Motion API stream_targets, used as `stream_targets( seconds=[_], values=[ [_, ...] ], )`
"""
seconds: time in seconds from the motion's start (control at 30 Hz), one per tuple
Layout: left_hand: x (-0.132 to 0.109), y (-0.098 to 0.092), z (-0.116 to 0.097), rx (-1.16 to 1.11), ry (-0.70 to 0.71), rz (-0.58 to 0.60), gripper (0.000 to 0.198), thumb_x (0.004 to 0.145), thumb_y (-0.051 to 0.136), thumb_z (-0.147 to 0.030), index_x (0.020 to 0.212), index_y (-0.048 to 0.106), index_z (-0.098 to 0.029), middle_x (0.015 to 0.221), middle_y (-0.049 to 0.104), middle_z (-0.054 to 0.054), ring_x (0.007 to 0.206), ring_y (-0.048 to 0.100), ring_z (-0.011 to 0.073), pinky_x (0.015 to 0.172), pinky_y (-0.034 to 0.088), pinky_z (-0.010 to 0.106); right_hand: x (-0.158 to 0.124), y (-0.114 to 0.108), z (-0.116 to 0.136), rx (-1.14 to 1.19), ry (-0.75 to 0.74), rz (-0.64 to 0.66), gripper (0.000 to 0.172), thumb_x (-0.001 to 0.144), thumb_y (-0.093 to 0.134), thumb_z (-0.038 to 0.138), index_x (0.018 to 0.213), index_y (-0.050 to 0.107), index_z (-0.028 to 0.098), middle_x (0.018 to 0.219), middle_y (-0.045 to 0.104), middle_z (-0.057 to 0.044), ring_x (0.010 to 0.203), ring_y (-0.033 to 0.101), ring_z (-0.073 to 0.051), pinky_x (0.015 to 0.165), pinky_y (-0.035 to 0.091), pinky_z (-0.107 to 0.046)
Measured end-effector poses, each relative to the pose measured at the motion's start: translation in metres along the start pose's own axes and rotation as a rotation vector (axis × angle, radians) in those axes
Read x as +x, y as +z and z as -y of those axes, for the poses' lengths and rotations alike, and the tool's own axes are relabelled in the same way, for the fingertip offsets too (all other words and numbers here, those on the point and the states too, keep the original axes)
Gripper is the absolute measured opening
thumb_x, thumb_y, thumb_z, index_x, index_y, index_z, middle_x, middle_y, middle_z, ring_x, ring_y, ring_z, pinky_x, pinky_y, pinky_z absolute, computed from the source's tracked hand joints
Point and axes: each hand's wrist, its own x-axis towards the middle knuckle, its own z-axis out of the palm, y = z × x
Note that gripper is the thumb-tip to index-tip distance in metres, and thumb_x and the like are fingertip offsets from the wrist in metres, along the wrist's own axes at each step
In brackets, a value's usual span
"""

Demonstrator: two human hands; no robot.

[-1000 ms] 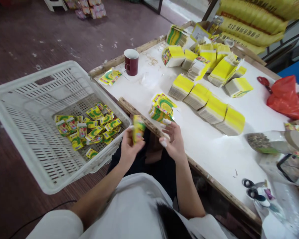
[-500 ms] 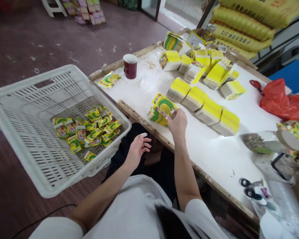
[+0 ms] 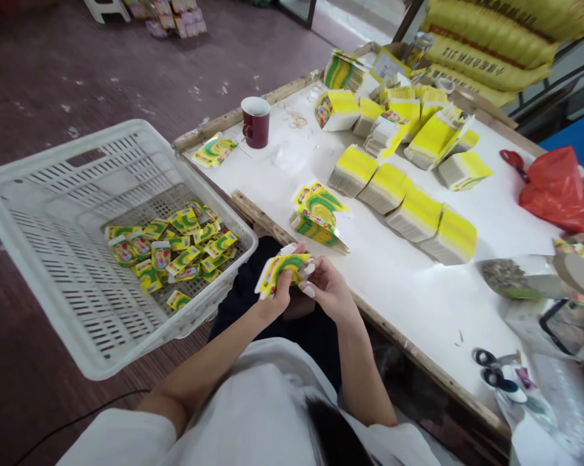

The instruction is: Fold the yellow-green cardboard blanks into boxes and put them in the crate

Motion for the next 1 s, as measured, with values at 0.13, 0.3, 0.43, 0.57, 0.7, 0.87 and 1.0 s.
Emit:
stream_targets(
  seconds=[0.13,0.3,0.43,0.57,0.7,0.87,1.0],
  values=[
    [0.005,0.009,-0.005,-0.299,-0.132,-0.16,0.048,0.082,0.063,-0.07,0.086,0.07,-0.023,0.086,0.074,0.008,0.103,0.072,0.0301,0.086,0.061,0.042,-0.004,0.011,-0.004,0.103,0.044,0.106,0.044,0.074,0.084,0.045,0.096,0.052,0.025,0.09,0.058,0.001,0.078,0.056,-0.014,0.072,0.048,-0.028],
    [0.011,0.016,-0.009,-0.51,-0.203,-0.255,0.056,0.071,0.069,-0.076,0.073,0.056,-0.022,0.066,0.058,0.0,0.071,0.067,0.0185,0.064,0.058,0.03,-0.009,0.035,-0.014,-0.031,0.057,-0.002,0.053,0.065,0.091,0.037,0.095,0.049,0.025,0.085,0.056,0.004,0.071,0.051,-0.012,0.064,0.045,-0.025],
    [0.005,0.008,0.004,-0.367,-0.259,-0.217,0.062,0.066,0.072,-0.08,0.083,0.058,-0.022,0.075,0.061,0.0,0.071,0.064,0.016,0.066,0.055,0.027,-0.009,0.03,-0.017,-0.112,0.039,-0.15,0.051,0.068,0.087,0.037,0.098,0.048,0.025,0.08,0.055,0.005,0.066,0.051,-0.012,0.062,0.044,-0.025],
    [0.001,-0.003,0.015,-0.185,-0.18,-0.177,0.059,0.063,0.08,-0.071,0.086,0.06,-0.02,0.079,0.061,-0.001,0.066,0.056,0.0116,0.064,0.05,0.024,-0.014,0.024,-0.005,-0.302,-0.039,-0.075,0.033,0.082,0.07,0.026,0.11,0.052,0.025,0.081,0.058,0.004,0.069,0.056,-0.014,0.067,0.048,-0.028],
    [0.003,-0.008,0.014,-0.1,-0.14,-0.304,0.055,0.061,0.086,-0.063,0.075,0.056,-0.02,0.063,0.049,-0.008,0.053,0.042,0.0068,0.05,0.037,0.019,-0.019,0.035,-0.001,-0.408,-0.049,0.047,0.024,0.083,0.065,0.02,0.106,0.058,0.023,0.09,0.067,0.0,0.076,0.062,-0.016,0.071,0.051,-0.029],
    [0.005,-0.008,0.01,-0.184,-0.184,-0.255,0.049,0.067,0.084,-0.062,0.082,0.064,-0.02,0.068,0.062,-0.005,0.058,0.056,0.0104,0.059,0.048,0.022,-0.014,0.026,-0.01,-0.309,-0.066,-0.122,0.005,0.089,0.058,0.023,0.092,0.062,0.022,0.082,0.07,-0.001,0.072,0.066,-0.017,0.068,0.053,-0.029],
    [0.009,-0.021,0.002,-0.247,-0.271,-0.135,0.056,0.067,0.079,-0.07,0.085,0.071,-0.017,0.077,0.075,0.005,0.074,0.071,0.0224,0.076,0.058,0.036,-0.014,-0.001,0.005,-0.469,-0.251,-0.189,0.016,0.089,0.055,0.012,0.095,0.067,0.023,0.083,0.07,-0.001,0.073,0.066,-0.017,0.066,0.053,-0.029]
  ],
)
